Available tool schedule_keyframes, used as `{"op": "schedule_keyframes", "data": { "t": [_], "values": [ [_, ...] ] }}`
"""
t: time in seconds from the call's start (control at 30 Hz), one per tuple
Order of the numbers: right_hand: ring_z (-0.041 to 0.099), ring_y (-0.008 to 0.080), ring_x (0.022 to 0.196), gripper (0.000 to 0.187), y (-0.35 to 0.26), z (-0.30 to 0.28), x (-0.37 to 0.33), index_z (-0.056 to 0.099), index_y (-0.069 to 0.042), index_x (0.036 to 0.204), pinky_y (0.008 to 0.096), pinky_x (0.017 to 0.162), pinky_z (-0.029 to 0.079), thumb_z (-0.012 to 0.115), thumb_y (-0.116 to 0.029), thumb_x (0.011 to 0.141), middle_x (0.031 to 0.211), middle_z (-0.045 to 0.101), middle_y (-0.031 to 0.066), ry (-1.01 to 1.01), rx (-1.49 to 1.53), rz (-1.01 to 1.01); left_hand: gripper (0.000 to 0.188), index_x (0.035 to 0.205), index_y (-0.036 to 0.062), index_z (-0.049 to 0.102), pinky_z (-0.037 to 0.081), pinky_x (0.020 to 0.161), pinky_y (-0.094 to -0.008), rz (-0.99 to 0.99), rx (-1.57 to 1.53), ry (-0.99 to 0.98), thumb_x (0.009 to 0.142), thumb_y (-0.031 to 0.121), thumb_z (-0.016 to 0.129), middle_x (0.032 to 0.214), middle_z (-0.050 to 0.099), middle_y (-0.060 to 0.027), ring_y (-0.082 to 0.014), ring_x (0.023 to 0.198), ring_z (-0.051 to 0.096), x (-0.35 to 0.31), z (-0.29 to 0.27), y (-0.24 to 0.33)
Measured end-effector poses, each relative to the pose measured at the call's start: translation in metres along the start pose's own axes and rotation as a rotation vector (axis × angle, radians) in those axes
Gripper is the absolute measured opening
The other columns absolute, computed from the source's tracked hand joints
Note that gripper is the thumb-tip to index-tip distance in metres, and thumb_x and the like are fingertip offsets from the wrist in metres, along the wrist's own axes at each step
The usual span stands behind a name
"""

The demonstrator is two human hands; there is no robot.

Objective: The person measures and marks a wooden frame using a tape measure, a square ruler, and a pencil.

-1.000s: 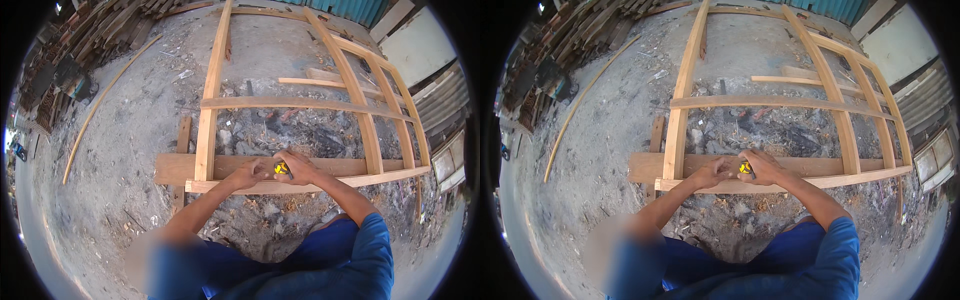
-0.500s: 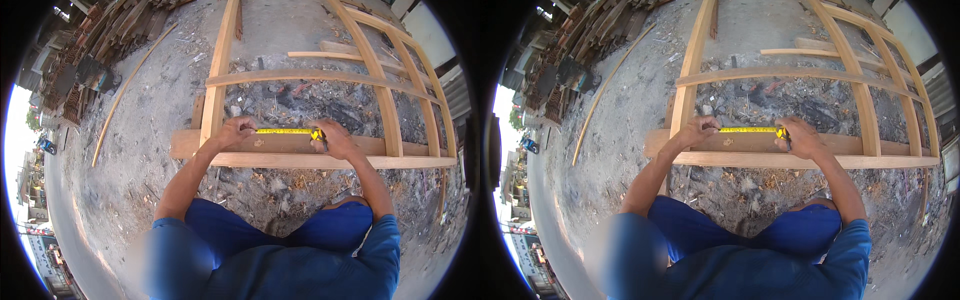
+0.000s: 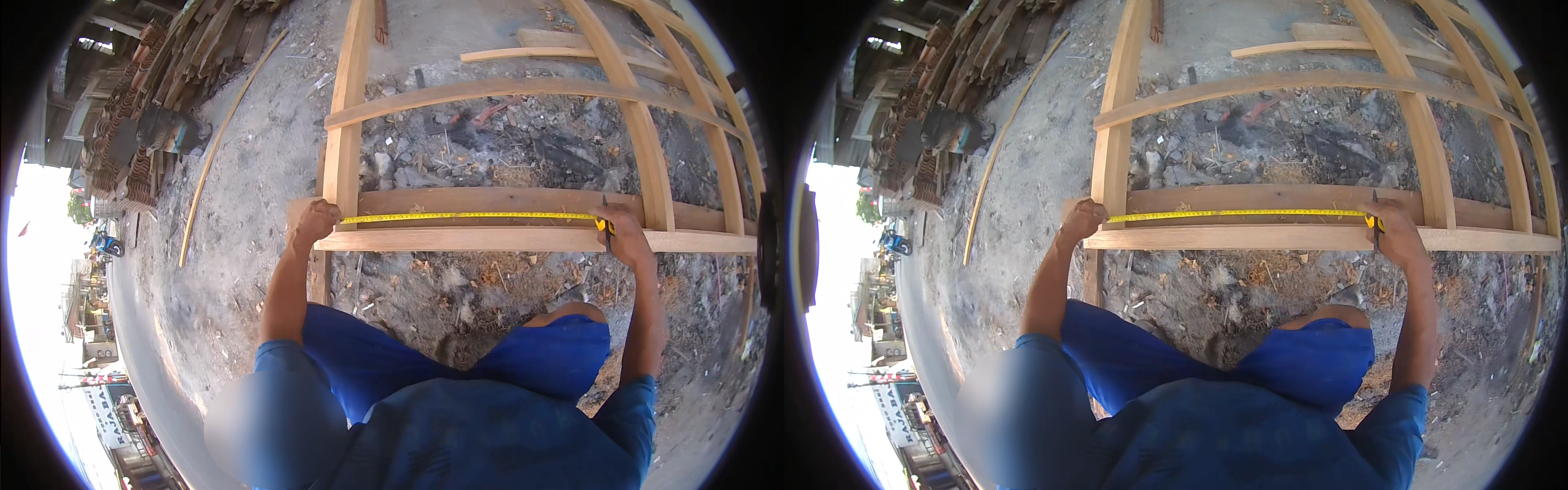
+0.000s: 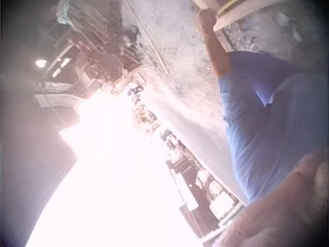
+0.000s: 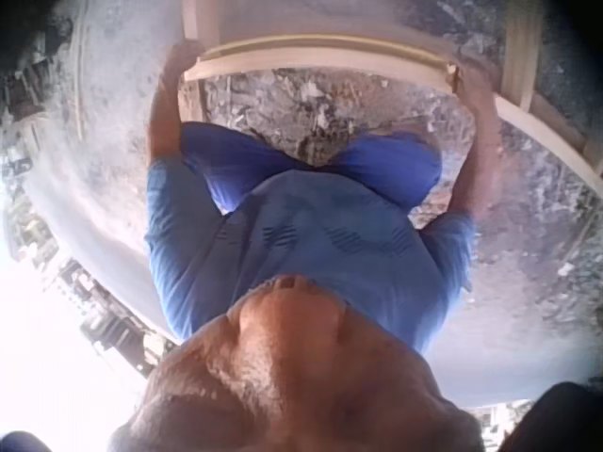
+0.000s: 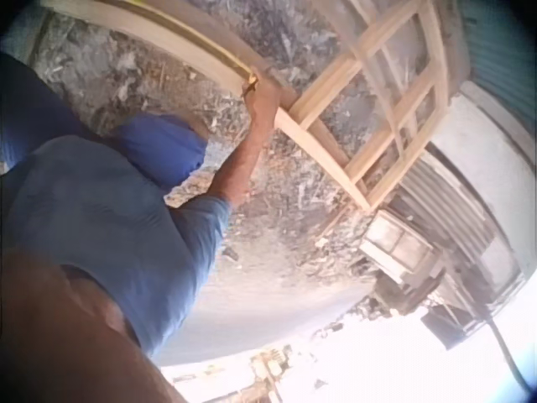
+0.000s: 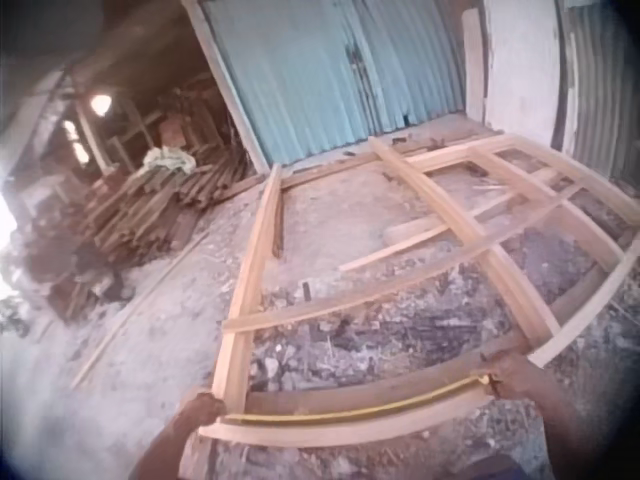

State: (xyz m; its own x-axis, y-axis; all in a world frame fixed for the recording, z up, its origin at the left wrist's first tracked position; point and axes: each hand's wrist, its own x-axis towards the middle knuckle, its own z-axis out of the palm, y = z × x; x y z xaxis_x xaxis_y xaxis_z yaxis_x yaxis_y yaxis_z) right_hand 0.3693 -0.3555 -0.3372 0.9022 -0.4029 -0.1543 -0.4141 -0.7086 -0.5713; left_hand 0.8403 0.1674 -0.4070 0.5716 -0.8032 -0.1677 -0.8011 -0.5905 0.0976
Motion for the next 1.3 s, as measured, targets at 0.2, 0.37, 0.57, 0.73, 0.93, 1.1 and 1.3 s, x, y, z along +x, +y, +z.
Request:
{"op": "schedule_keyframes", "data": {
  "t": [0.2,0.37,0.57,0.73,0.93,1.1,1.3],
  "values": [
    [0.063,0.0396,0.109,0.046,0.072,-0.008,0.008,0.070,-0.004,0.119,0.0459,0.094,0.050,0.077,0.003,0.074,0.111,0.069,0.0231,0.128,-0.079,-0.031,0.005,0.082,0.0081,0.075,0.057,0.074,-0.0427,0.043,-0.123,-0.014,0.077,0.007,0.073,0.083,0.071,-0.0136,-0.0315,0.082,0.070,-0.033,0.027,-0.037],
    [0.067,0.0389,0.102,0.042,0.184,-0.084,-0.040,0.073,-0.007,0.115,0.0449,0.094,0.051,0.074,0.002,0.075,0.106,0.072,0.0202,0.320,-0.103,0.172,0.006,0.083,0.0064,0.074,0.056,0.074,-0.0417,0.105,0.027,-0.072,0.077,0.003,0.075,0.085,0.068,-0.0159,-0.0319,0.082,0.069,-0.010,0.009,-0.027],
    [0.067,0.0386,0.101,0.040,0.232,-0.088,-0.047,0.075,-0.012,0.114,0.0432,0.096,0.050,0.073,-0.002,0.076,0.101,0.073,0.0189,0.369,-0.220,0.220,0.008,0.086,0.0064,0.074,0.056,0.076,-0.0419,-0.126,-0.043,-0.172,0.079,0.002,0.073,0.089,0.070,-0.0169,-0.0319,0.085,0.071,-0.004,-0.003,-0.003],
    [0.066,0.0386,0.088,0.038,0.241,-0.075,-0.043,0.075,-0.011,0.112,0.0432,0.098,0.045,0.077,-0.002,0.075,0.090,0.072,0.0197,0.467,-0.296,0.081,0.006,0.086,0.0049,0.075,0.056,0.078,-0.0423,-0.190,-0.067,-0.174,0.080,0.002,0.073,0.091,0.071,-0.0174,-0.0326,0.087,0.071,-0.004,-0.006,-0.004],
    [0.064,0.0393,0.097,0.037,0.227,-0.084,-0.043,0.076,-0.013,0.113,0.0449,0.095,0.048,0.073,-0.006,0.076,0.093,0.071,0.0187,0.411,-0.277,0.128,0.007,0.088,0.0050,0.074,0.055,0.080,-0.0418,-0.267,-0.009,-0.164,0.081,0.003,0.073,0.093,0.072,-0.0177,-0.0333,0.089,0.071,-0.006,-0.004,-0.004],
    [0.065,0.0389,0.098,0.037,0.239,-0.082,-0.047,0.075,-0.012,0.113,0.0452,0.099,0.046,0.075,-0.004,0.077,0.091,0.072,0.0192,0.411,-0.280,0.130,0.008,0.089,0.0031,0.073,0.056,0.080,-0.0420,-0.269,-0.013,-0.162,0.081,0.003,0.073,0.093,0.072,-0.0181,-0.0335,0.091,0.071,-0.001,-0.004,0.016],
    [0.065,0.0385,0.097,0.038,0.243,-0.077,-0.047,0.074,-0.010,0.114,0.0451,0.100,0.045,0.076,-0.003,0.077,0.089,0.072,0.0195,0.441,-0.319,0.139,0.009,0.089,0.0012,0.073,0.056,0.080,-0.0427,-0.207,-0.039,-0.143,0.080,0.002,0.073,0.092,0.072,-0.0187,-0.0338,0.091,0.071,-0.004,-0.001,0.012]
  ]
}}
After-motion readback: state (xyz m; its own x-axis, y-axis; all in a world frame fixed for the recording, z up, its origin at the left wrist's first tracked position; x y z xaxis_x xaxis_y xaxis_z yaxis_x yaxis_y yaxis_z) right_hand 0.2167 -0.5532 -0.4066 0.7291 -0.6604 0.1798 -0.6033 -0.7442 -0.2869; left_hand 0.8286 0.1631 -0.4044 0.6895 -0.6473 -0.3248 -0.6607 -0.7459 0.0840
